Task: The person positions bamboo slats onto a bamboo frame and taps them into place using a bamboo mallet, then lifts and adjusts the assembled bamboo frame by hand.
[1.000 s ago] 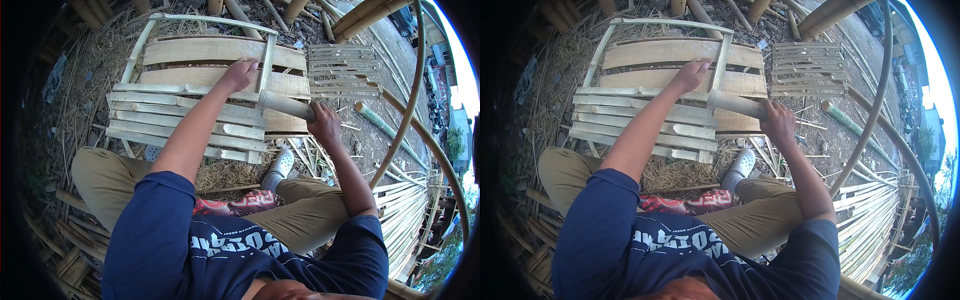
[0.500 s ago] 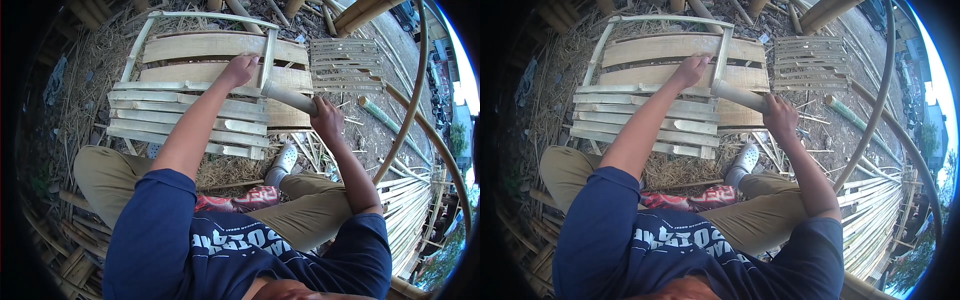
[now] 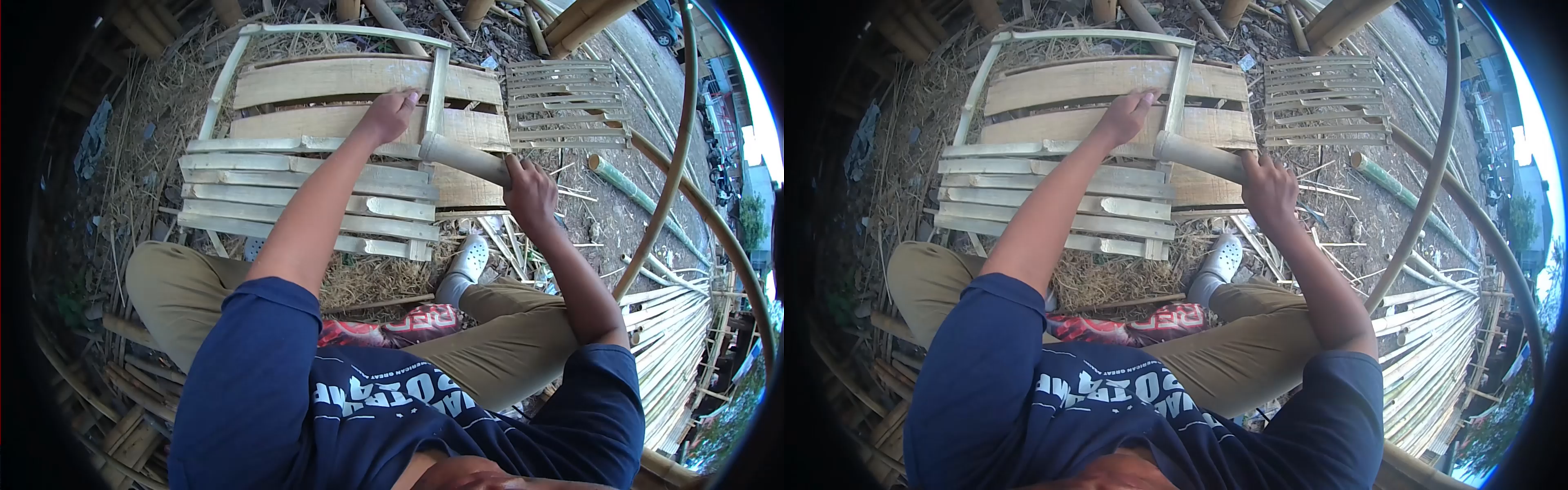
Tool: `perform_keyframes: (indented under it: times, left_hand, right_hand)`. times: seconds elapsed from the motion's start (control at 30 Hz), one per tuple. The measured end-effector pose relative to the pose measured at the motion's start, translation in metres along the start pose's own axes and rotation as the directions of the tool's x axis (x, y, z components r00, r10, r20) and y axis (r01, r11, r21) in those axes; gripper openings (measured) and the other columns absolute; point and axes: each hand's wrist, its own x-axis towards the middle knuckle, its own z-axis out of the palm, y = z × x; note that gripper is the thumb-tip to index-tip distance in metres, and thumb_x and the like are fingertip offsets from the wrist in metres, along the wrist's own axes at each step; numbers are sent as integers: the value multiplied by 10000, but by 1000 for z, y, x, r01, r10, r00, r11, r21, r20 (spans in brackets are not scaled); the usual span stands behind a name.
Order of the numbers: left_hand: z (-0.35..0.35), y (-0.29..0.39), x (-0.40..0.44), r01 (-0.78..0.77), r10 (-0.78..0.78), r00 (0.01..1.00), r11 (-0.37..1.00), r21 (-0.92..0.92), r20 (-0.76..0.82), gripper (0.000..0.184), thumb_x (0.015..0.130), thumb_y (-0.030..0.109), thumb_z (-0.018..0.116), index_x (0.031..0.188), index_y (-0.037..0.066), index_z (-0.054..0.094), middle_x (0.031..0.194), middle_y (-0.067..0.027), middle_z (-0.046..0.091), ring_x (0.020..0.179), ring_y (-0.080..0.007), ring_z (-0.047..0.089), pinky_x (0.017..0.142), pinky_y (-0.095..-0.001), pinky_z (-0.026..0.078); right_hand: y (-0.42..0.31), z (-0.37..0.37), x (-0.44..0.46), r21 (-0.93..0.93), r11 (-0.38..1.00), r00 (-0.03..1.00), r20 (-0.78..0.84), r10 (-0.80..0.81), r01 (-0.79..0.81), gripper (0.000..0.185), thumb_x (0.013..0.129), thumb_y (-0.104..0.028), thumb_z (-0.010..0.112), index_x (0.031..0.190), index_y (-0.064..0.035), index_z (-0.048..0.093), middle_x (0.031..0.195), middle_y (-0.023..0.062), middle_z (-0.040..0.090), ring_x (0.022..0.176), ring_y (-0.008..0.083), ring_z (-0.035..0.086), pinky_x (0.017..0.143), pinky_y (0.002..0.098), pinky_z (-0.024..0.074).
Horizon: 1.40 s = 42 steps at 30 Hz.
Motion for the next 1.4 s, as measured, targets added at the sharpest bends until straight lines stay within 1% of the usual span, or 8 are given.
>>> perform_keyframes:
  times: [0.53,0.67,0.7,0.77,0.8,1.17,1.33,1.4]
  left_hand:
    - [3,0,-1,5,-4,999,1000,17,-33,507,1124,352,353,1366,20,649,1377,-224,651,1340,-440,546,1258,-456,301]
    - [6,-13,3,-13,15,999,999,43,-28,503,1123,355,352,1364,34,655,1354,-231,663,1332,-444,550,1233,-455,337]
    - [8,-10,-2,36,-36,999,999,14,-21,501,1122,355,354,1365,36,655,1347,-235,665,1326,-446,554,1224,-454,347]
    - [0,0,0,105,-105,994,994,-25,-2,497,1121,354,358,1369,40,653,1332,-243,671,1314,-448,563,1205,-453,367]
    - [3,-1,-1,-46,51,996,996,72,-70,494,1120,356,364,1372,44,654,1315,-247,679,1306,-443,573,1187,-452,382]
    - [4,-8,1,50,-50,998,999,-3,-43,495,1122,386,374,1372,74,666,1342,-222,674,1340,-450,552,1198,-459,379]
    - [2,-3,1,45,-45,998,999,-14,-51,493,1119,390,378,1357,75,673,1327,-225,679,1309,-450,571,1188,-454,393]
    - [-3,-1,1,94,-94,995,996,-2,-16,502,1124,379,367,1401,68,648,1381,-218,652,1322,-406,580,1152,-425,414]
  right_hand:
    - [19,-11,12,17,1000,1000,-12,-6,6,221,794,-117,745,997,-128,659,906,97,730,837,345,731,707,472,551]
    - [-4,-26,11,321,891,937,-29,349,-322,231,802,-50,712,1014,-130,666,917,108,743,848,314,739,718,445,564]
    - [8,-14,10,19,999,998,63,29,-30,266,796,-34,697,1042,-130,662,908,113,729,842,318,732,724,452,563]
    - [-6,-11,8,-34,999,999,42,-32,33,297,783,-23,686,1058,-131,651,898,96,702,840,325,715,725,467,551]
    - [-6,-10,8,4,999,999,-9,-40,40,317,770,-33,692,1067,-135,649,886,81,672,840,316,699,722,476,538]
    - [9,-4,7,-11,999,996,79,-32,33,352,749,-34,696,1084,-123,641,948,95,713,896,316,720,774,470,561]
    - [13,-27,20,239,969,965,-230,124,-67,386,763,-11,687,1126,-140,669,872,87,724,815,293,722,724,440,546]
    - [18,-9,18,25,998,994,-97,-50,53,304,805,-22,667,1086,-138,661,849,72,701,812,286,718,680,444,539]
